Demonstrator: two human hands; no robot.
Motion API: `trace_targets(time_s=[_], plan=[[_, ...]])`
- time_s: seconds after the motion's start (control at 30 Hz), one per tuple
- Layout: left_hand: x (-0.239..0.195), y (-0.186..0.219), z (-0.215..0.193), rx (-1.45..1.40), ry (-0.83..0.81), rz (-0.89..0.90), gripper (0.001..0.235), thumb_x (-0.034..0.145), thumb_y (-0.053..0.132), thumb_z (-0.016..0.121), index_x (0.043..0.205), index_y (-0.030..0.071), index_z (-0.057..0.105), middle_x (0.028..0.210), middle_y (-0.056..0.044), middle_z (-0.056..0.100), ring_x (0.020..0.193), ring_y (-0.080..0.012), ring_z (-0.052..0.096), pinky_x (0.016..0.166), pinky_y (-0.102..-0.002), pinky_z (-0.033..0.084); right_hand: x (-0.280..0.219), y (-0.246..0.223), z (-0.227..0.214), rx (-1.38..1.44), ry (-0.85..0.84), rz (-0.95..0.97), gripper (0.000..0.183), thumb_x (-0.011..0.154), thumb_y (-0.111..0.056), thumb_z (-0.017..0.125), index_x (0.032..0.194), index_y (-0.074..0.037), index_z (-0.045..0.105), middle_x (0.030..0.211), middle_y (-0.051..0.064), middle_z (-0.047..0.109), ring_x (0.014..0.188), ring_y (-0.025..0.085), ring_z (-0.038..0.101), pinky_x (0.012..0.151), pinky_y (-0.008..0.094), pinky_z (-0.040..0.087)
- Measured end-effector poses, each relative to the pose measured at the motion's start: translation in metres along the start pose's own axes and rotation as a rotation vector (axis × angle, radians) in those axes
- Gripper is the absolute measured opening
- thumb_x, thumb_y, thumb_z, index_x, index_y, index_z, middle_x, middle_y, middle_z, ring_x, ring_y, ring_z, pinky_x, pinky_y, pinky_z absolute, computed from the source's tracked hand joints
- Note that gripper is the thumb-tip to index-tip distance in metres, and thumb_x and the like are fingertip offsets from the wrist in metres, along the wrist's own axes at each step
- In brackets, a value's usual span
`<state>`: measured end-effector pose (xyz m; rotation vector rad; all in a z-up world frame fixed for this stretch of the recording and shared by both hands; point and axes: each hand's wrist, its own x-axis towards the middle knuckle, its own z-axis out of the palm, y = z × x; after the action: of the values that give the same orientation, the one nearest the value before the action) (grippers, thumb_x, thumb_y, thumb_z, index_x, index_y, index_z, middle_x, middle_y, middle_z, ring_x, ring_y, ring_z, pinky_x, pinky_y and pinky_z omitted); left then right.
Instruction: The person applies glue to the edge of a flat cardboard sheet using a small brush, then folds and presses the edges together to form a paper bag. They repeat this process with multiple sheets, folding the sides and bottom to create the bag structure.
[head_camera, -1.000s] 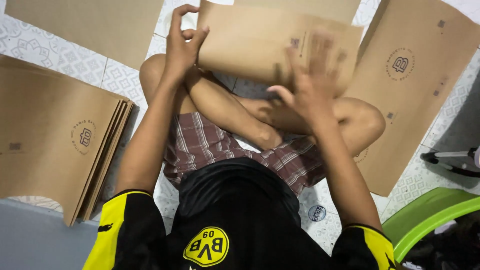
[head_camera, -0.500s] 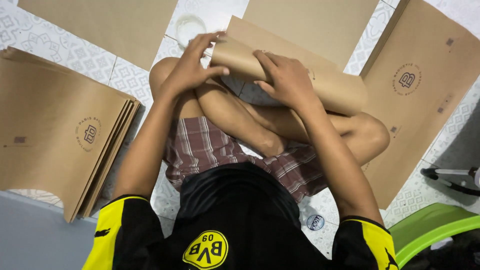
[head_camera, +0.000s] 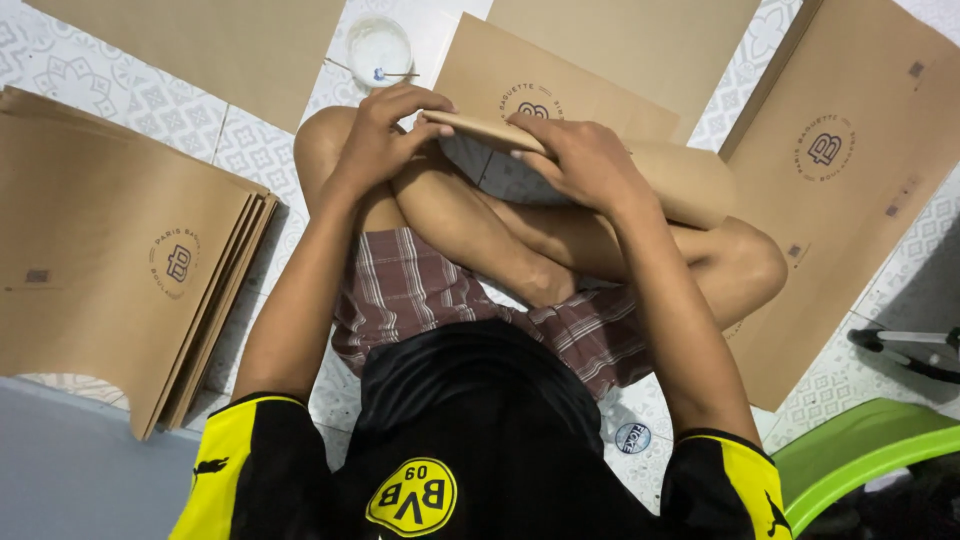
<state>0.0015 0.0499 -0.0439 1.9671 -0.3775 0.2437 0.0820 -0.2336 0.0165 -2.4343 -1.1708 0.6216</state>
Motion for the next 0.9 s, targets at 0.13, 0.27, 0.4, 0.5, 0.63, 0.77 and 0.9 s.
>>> trace_targets(time_s=[0.13,0.27,0.4,0.5,0.63,0.77,0.9], plan=[[0.001,0.003,0.001,0.020,0.052,-0.025,0.015,0.097,0.007,0.082,0.108,0.002,0.074,0.107,-0.011,0.075,0.099,-0.0254,0.068,0.091,-0.036,0.049,-0.007,0.012,0.000,-0.072,0.053,-0.062,0.055,0.098,-0.035,0.070,0.147,-0.014,0.054,0.110,0.015,0.071,0.094,0.042,0.067,0.069,0.050,0.048],[-0.002,0.005,-0.002,0.003,0.094,-0.090,0.012,0.099,0.006,0.078,0.109,0.001,0.072,0.107,-0.011,0.074,0.101,-0.0251,0.070,0.088,-0.035,0.053,-0.035,0.034,-0.002,-0.163,0.112,-0.016,0.064,0.093,-0.038,0.077,0.148,-0.013,0.054,0.131,0.015,0.069,0.105,0.042,0.066,0.075,0.051,0.050],[-0.001,0.011,-0.001,0.084,0.047,-0.119,0.016,0.102,0.014,0.076,0.111,0.002,0.071,0.109,-0.010,0.073,0.104,-0.0258,0.067,0.092,-0.037,0.049,-0.065,0.046,-0.006,-0.090,0.174,0.019,0.049,0.098,-0.035,0.075,0.138,-0.011,0.062,0.122,0.012,0.072,0.101,0.037,0.067,0.076,0.046,0.050],[0.012,0.038,0.011,0.385,-0.032,-0.101,0.028,0.096,0.032,0.071,0.120,0.017,0.069,0.141,-0.002,0.062,0.135,-0.0305,0.049,0.107,-0.055,0.026,-0.073,0.046,-0.002,-0.084,0.145,0.136,0.040,0.100,-0.038,0.072,0.134,-0.018,0.066,0.114,0.007,0.076,0.098,0.034,0.070,0.075,0.044,0.050],[0.031,0.061,0.050,0.631,-0.151,0.169,0.043,0.101,0.042,0.076,0.138,0.022,0.068,0.145,-0.007,0.062,0.139,-0.0394,0.048,0.110,-0.078,0.013,-0.072,0.034,-0.006,-0.129,0.210,0.022,0.026,0.099,-0.022,0.073,0.124,-0.018,0.069,0.092,0.007,0.074,0.080,0.032,0.067,0.066,0.042,0.047],[0.041,0.059,0.085,0.693,-0.109,0.379,0.014,0.112,0.034,0.074,0.120,0.024,0.075,0.117,0.011,0.075,0.112,-0.0210,0.068,0.119,-0.070,0.014,-0.076,0.030,-0.006,-0.233,0.261,-0.013,0.008,0.101,-0.022,0.072,0.102,-0.017,0.067,0.080,0.004,0.068,0.069,0.030,0.064,0.054,0.042,0.043],[0.044,0.060,0.090,0.704,-0.101,0.403,0.007,0.111,0.033,0.074,0.110,0.027,0.074,0.101,0.013,0.074,0.098,-0.0191,0.069,0.121,-0.064,0.020,-0.083,0.032,-0.008,-0.224,0.325,-0.054,0.019,0.098,-0.018,0.077,0.116,-0.015,0.072,0.091,0.005,0.075,0.075,0.029,0.069,0.056,0.040,0.047]])
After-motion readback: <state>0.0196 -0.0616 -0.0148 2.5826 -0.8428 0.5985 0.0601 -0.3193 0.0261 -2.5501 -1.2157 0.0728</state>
